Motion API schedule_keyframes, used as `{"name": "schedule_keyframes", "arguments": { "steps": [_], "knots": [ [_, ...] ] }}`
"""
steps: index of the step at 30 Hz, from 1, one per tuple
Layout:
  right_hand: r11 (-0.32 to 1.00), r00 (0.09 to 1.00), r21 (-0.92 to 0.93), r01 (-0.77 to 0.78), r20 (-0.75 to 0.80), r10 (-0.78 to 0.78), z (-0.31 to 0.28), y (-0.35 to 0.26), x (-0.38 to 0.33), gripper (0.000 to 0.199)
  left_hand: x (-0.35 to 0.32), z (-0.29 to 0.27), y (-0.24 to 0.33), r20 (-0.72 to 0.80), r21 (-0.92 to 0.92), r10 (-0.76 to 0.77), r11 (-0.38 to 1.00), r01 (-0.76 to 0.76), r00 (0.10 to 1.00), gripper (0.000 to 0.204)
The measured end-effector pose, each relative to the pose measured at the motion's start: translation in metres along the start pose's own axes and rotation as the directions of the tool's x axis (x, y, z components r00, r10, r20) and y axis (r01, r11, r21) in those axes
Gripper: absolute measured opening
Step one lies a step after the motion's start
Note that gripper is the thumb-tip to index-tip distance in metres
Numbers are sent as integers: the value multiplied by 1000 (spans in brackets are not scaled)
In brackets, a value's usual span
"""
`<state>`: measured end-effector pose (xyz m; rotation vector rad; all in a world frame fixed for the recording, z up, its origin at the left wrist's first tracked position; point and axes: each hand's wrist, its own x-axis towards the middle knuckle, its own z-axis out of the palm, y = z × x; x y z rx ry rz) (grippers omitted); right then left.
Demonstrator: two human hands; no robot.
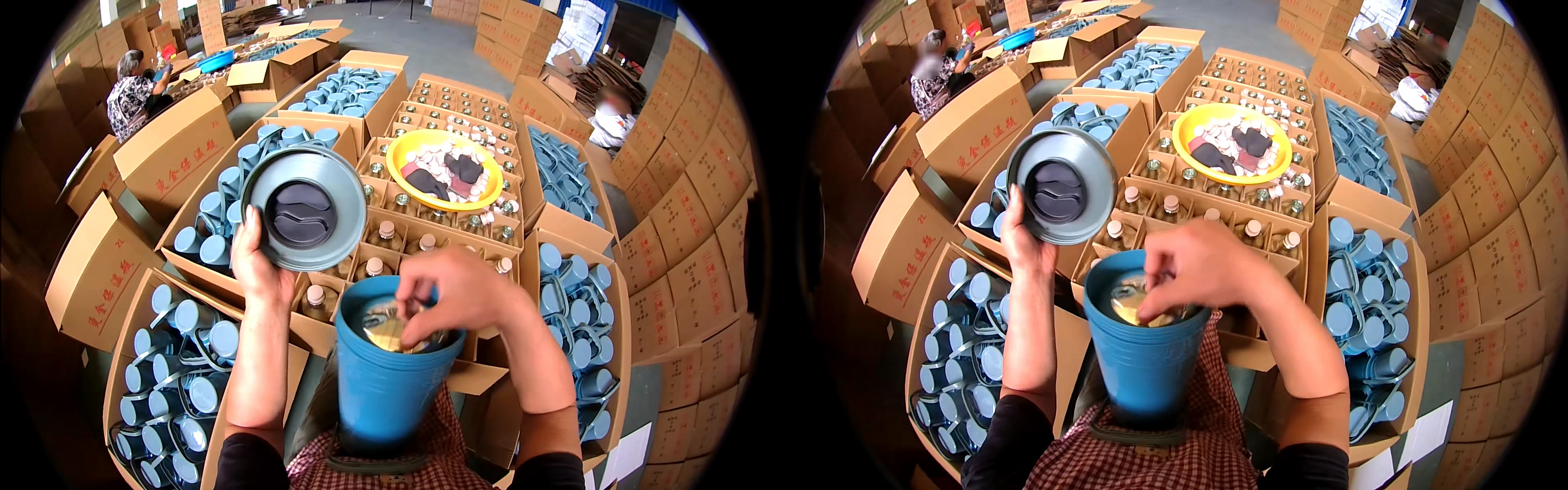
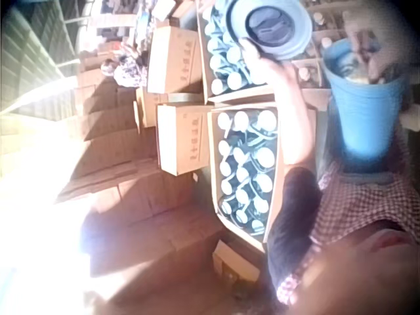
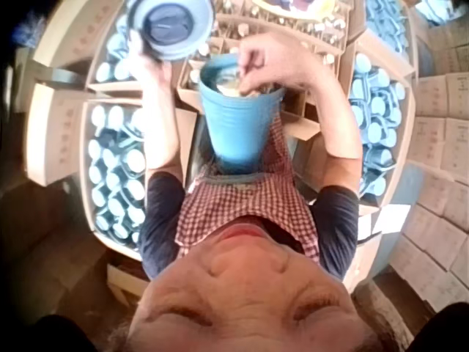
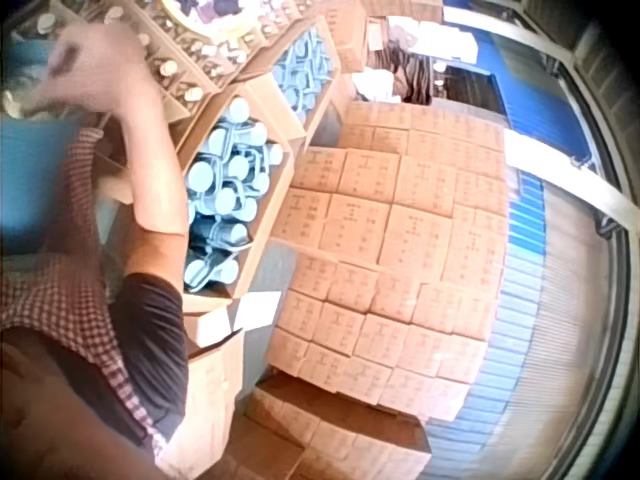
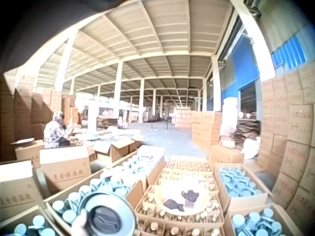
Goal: The person assembles blue plastic cups by inserting a metal inner liner into the cup body and securing it with a lid. The person works in a warehouse setting, picking up components from cardboard boxes and placing the finished cups into a designated box.
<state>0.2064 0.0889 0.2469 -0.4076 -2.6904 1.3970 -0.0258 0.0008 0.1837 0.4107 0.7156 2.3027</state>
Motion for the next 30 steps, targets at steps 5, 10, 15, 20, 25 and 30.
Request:
{"name": "schedule_keyframes", "arguments": {
  "steps": [5,10,15,20,25,30],
  "knots": [
    [1000,978,17,5,-208,-1,9,1,-4,21,-23,7,-11,133,371,448,805,-464,884,27],
    [724,677,495,480,-734,53,25,52,-10,45,-48,6,-14,743,375,291,565,-735,603,69],
    [315,704,655,687,-707,-66,69,60,-1,51,-40,32,-8,945,203,42,701,-684,324,53],
    [555,451,288,780,-874,-180,79,60,-12,43,-44,34,-6,972,78,107,696,-714,210,46],
    [799,398,-48,599,-848,-349,73,26,-43,55,-60,36,22,978,187,-45,634,-750,206,51],
    [839,495,-409,359,-679,-542,70,9,-51,66,-78,33,27,969,246,-113,502,-829,219,48]
  ]
}}
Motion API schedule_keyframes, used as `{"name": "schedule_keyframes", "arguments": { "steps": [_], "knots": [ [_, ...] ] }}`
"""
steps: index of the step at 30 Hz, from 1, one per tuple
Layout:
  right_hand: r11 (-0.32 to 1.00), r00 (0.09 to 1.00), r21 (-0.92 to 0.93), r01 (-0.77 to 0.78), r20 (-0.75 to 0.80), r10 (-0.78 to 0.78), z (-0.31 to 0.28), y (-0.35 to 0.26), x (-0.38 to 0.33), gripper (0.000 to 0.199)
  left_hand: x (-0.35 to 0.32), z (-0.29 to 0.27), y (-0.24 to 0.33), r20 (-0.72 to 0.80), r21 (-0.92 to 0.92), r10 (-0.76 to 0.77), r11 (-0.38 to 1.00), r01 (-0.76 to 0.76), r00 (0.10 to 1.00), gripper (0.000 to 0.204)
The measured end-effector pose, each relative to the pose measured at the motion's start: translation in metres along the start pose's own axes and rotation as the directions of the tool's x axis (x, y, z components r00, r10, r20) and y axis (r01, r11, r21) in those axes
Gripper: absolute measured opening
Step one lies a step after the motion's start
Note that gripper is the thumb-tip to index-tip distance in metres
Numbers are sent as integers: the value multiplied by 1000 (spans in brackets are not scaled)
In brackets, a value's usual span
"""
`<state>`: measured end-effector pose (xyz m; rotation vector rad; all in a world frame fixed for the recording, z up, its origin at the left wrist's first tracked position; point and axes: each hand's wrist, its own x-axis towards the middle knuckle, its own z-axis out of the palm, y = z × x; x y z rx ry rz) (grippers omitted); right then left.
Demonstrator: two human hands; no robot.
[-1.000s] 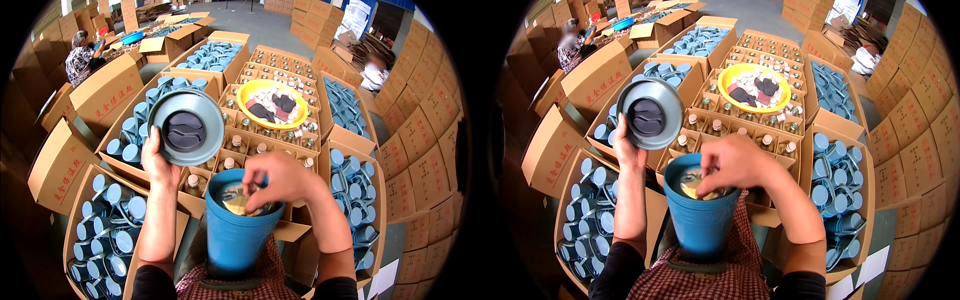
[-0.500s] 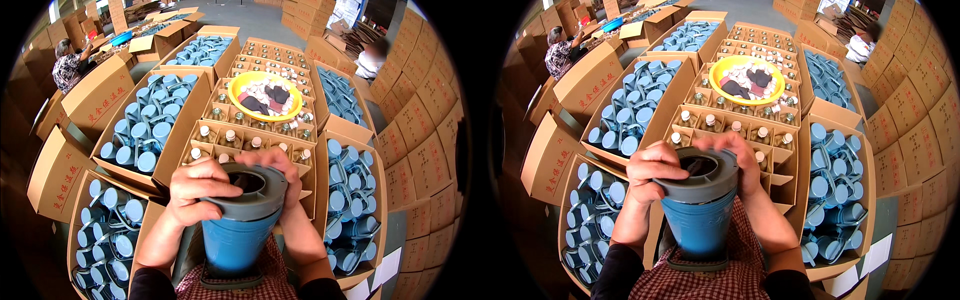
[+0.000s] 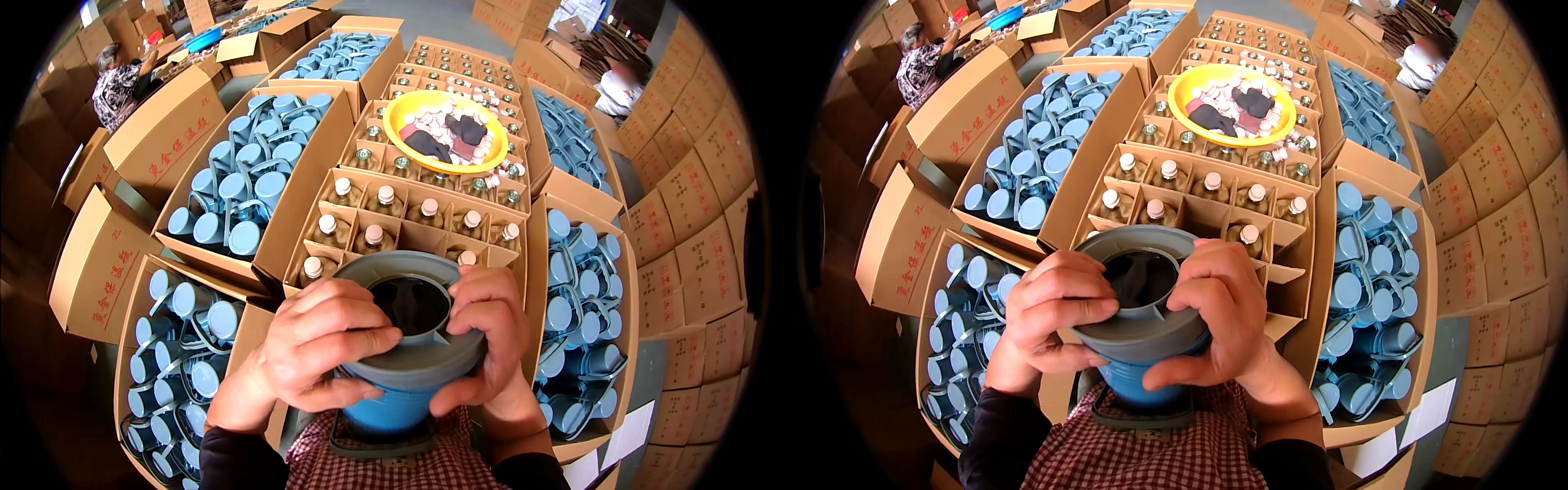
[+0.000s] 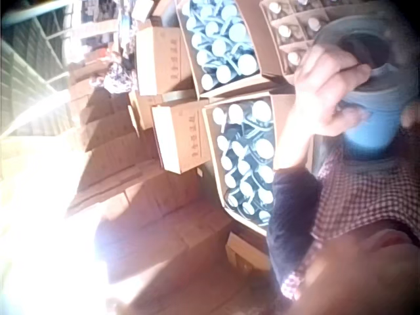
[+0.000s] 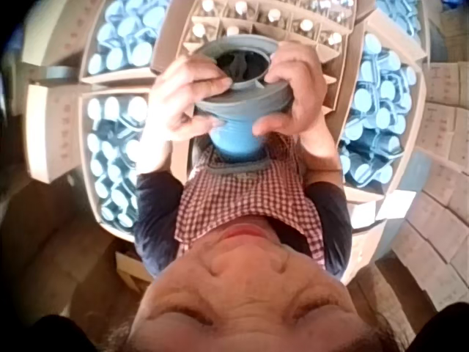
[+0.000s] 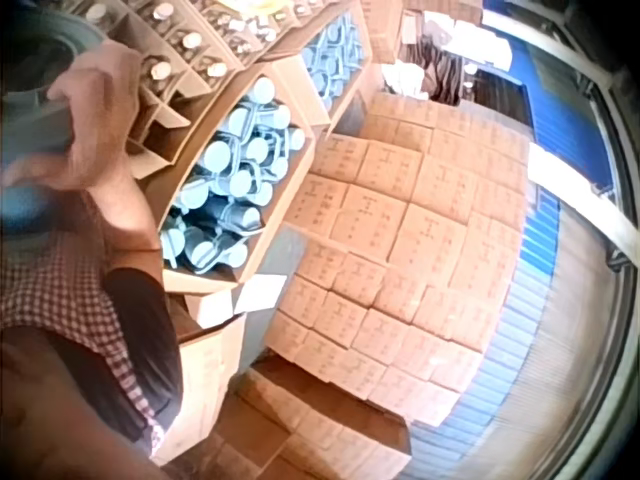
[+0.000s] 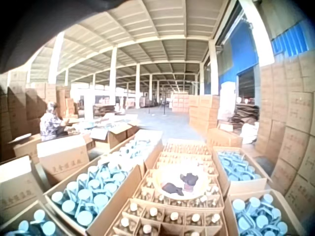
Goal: The person assembles blue plastic cups by inserting a metal inner liner into the cup body and securing it with a lid. The person works in a warehouse setting, picking up components from cardboard boxes and placing the finished cups into a designated box.
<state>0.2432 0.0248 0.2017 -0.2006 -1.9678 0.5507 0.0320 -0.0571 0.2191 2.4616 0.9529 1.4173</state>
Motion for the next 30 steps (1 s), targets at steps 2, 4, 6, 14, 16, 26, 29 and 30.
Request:
{"name": "schedule_keyframes", "arguments": {
  "steps": [2,4,6,14,16,26,29,30],
  "knots": [
    [999,1000,-52,-9,22,10,3,5,-3,66,-3,0,-1,26,38,-38,999,37,999,47],
    [994,999,-108,-29,36,33,6,12,-4,66,3,-6,2,129,172,-123,980,100,984,56],
    [995,998,-88,-55,37,58,14,15,2,65,17,-9,15,212,308,-284,927,212,935,60],
    [993,995,53,-101,-18,102,46,52,5,47,-3,15,-6,6,471,-291,845,254,957,53],
    [986,990,96,-137,-27,141,52,62,3,45,-3,14,-12,10,444,-296,857,261,955,49],
    [852,971,469,-235,69,230,54,95,6,50,10,0,-15,109,471,-421,819,326,900,53],
    [771,961,585,-253,59,271,68,107,-1,60,24,10,-13,124,570,-478,752,331,870,52],
    [725,953,635,-268,66,294,71,110,-4,62,26,12,-13,122,614,-499,717,330,858,50]
  ]
}}
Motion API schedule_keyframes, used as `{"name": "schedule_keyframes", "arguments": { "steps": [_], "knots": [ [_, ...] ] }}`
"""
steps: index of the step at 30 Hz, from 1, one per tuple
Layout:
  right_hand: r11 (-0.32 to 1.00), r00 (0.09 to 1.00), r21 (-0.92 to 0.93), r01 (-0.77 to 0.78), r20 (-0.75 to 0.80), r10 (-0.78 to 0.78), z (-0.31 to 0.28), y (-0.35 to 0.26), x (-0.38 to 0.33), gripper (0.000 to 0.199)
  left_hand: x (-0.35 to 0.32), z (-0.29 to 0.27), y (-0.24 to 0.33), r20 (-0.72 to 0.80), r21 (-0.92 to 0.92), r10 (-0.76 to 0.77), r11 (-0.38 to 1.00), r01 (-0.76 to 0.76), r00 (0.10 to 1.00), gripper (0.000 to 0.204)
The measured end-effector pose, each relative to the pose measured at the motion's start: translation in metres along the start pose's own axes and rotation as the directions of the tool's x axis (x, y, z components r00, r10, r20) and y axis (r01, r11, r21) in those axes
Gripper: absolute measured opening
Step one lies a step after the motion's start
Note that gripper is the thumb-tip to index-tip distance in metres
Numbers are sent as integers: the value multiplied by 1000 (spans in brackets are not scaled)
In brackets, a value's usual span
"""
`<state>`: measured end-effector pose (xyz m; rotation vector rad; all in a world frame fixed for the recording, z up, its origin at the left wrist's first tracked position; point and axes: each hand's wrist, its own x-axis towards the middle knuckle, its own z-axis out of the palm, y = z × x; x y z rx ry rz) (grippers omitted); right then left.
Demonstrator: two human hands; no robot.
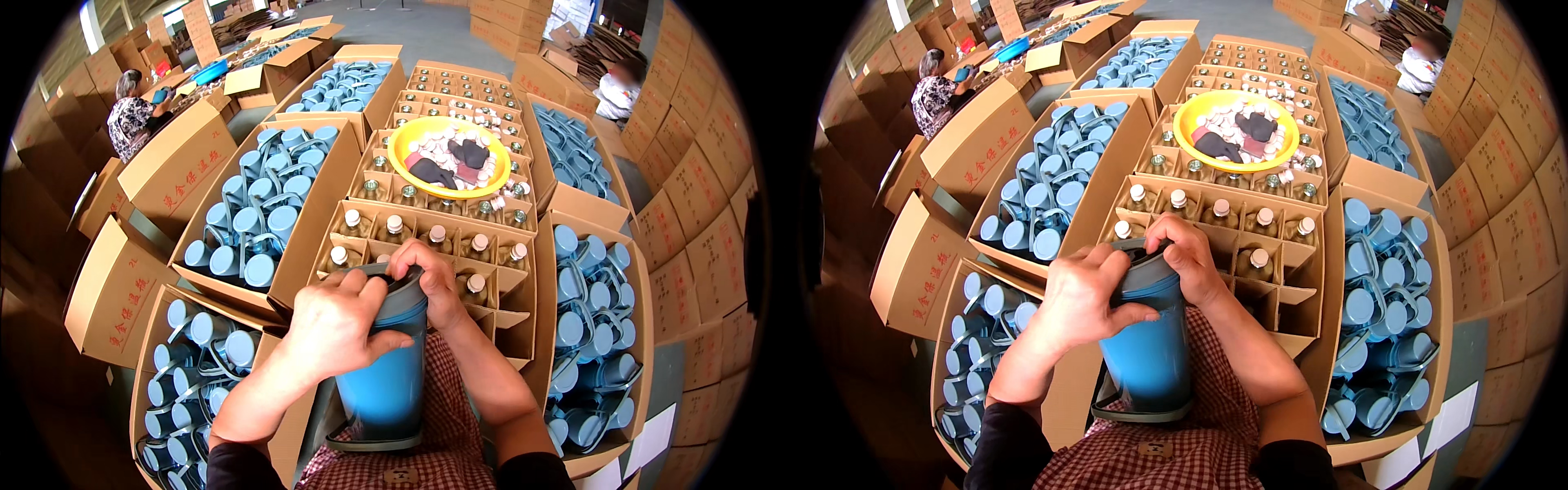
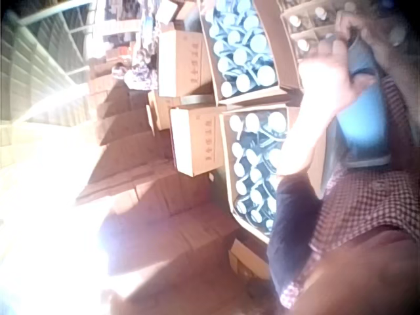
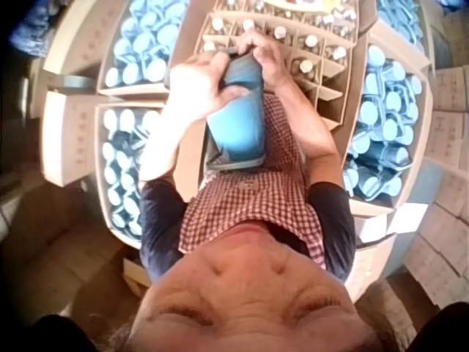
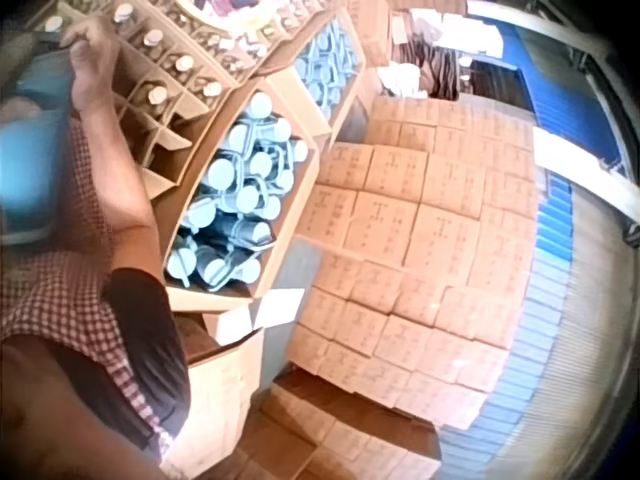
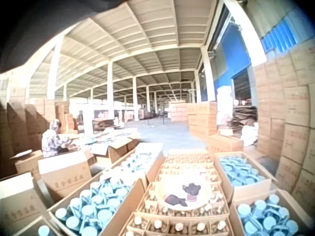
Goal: The person assembles blue plastic cups by inserting a metal inner liner into the cup body and securing it with a lid. The person works in a warehouse setting, picking up components from cardboard boxes and placing the finished cups into a designated box.
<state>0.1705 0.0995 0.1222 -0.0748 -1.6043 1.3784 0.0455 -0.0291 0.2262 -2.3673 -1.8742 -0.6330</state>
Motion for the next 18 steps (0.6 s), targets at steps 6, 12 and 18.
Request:
{"name": "schedule_keyframes", "arguments": {
  "steps": [6,12,18],
  "knots": [
    [992,998,114,-43,53,38,-1,-3,1,60,-9,30,-68,-188,-725,44,668,-168,981,41],
    [966,995,245,-87,-21,95,2,-5,0,48,-4,31,-56,-291,-749,-117,646,-150,950,37],
    [976,989,188,108,-117,-87,8,-8,-1,41,-5,38,-62,-462,-608,42,712,-351,886,38]
  ]
}}
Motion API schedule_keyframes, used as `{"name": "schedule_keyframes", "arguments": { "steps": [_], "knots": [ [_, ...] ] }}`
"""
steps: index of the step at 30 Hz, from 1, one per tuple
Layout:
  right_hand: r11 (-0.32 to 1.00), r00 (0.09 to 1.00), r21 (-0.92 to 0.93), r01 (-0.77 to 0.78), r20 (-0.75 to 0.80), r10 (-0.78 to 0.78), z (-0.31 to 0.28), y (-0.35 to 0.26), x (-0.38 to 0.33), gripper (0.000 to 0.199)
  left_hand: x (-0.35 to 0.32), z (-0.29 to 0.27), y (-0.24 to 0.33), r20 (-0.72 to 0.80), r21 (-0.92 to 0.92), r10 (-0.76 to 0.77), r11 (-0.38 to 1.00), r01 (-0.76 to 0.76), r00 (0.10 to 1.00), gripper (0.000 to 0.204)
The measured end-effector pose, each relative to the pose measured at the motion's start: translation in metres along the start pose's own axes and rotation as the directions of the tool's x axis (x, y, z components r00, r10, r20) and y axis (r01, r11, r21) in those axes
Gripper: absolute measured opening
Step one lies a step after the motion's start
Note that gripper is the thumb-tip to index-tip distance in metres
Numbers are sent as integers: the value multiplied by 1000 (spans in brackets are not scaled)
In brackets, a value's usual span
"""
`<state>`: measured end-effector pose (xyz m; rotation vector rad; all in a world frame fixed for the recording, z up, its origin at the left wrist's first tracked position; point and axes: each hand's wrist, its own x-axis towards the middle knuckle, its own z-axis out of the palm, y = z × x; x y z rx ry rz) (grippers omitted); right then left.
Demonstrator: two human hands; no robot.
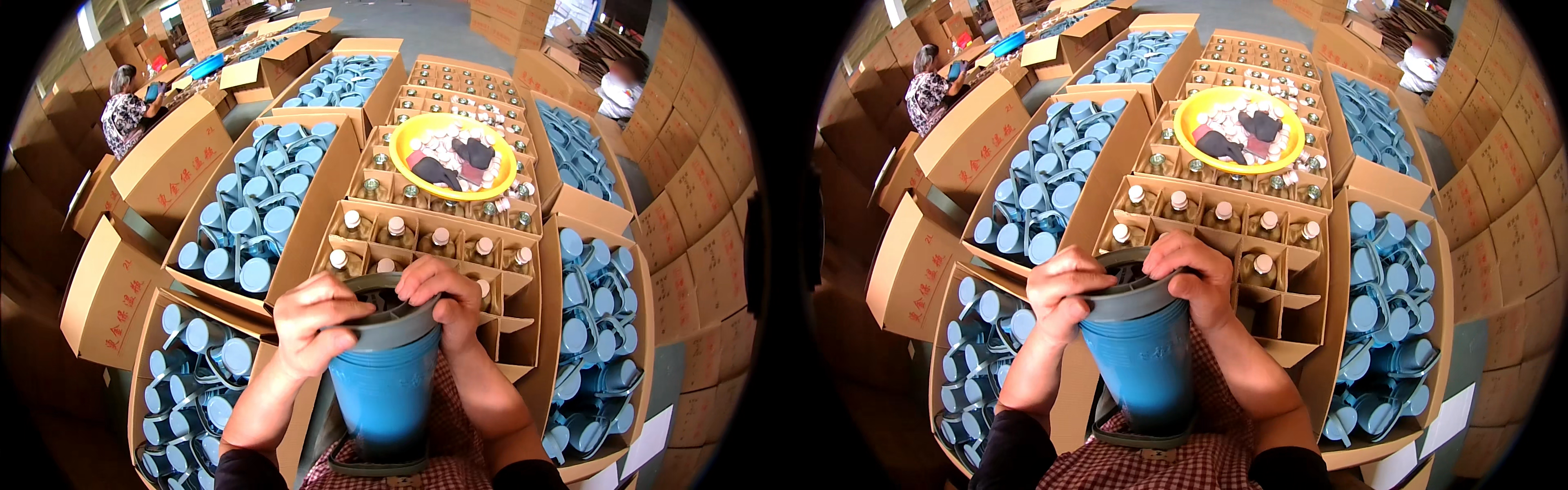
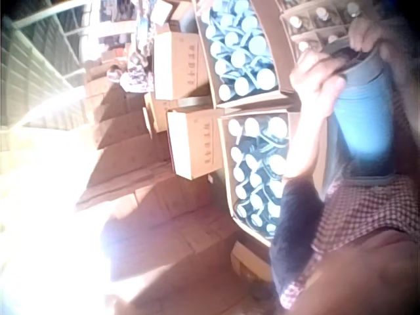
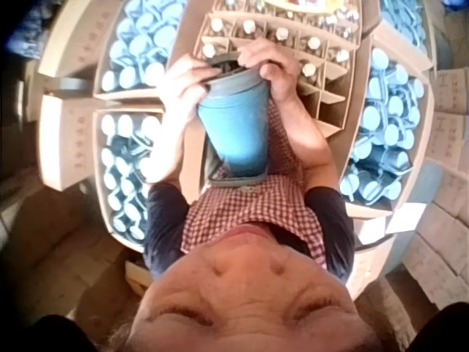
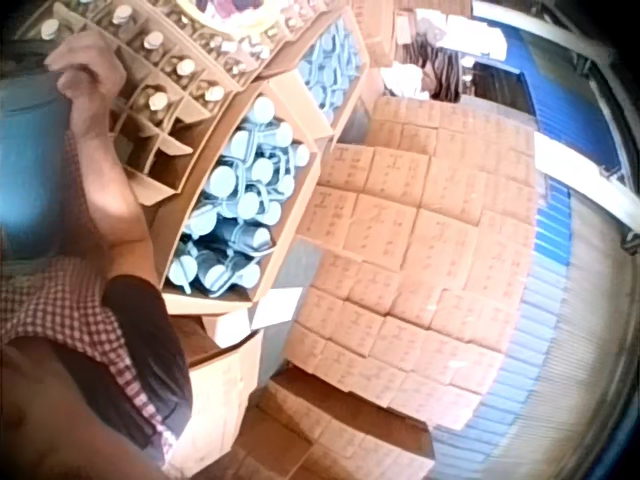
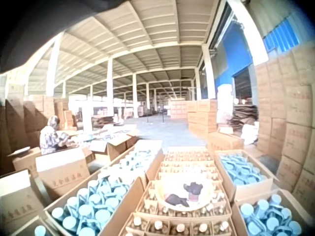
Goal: The person assembles blue plastic cups by inserting a metal inner liner into the cup body and securing it with a lid. The person works in a warehouse setting, picking up components from cardboard boxes and placing the finished cups into a designated box.
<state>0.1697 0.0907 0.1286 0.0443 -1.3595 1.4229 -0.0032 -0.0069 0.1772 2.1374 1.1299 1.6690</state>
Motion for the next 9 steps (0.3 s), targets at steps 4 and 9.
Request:
{"name": "schedule_keyframes", "arguments": {
  "steps": [4,9],
  "knots": [
    [998,998,-17,-59,-16,59,-2,-6,12,42,9,-1,7,-17,-19,-188,982,188,982,37],
    [996,996,-1,90,-14,-90,-2,-6,-3,41,8,-1,2,125,121,126,982,-142,984,39]
  ]
}}
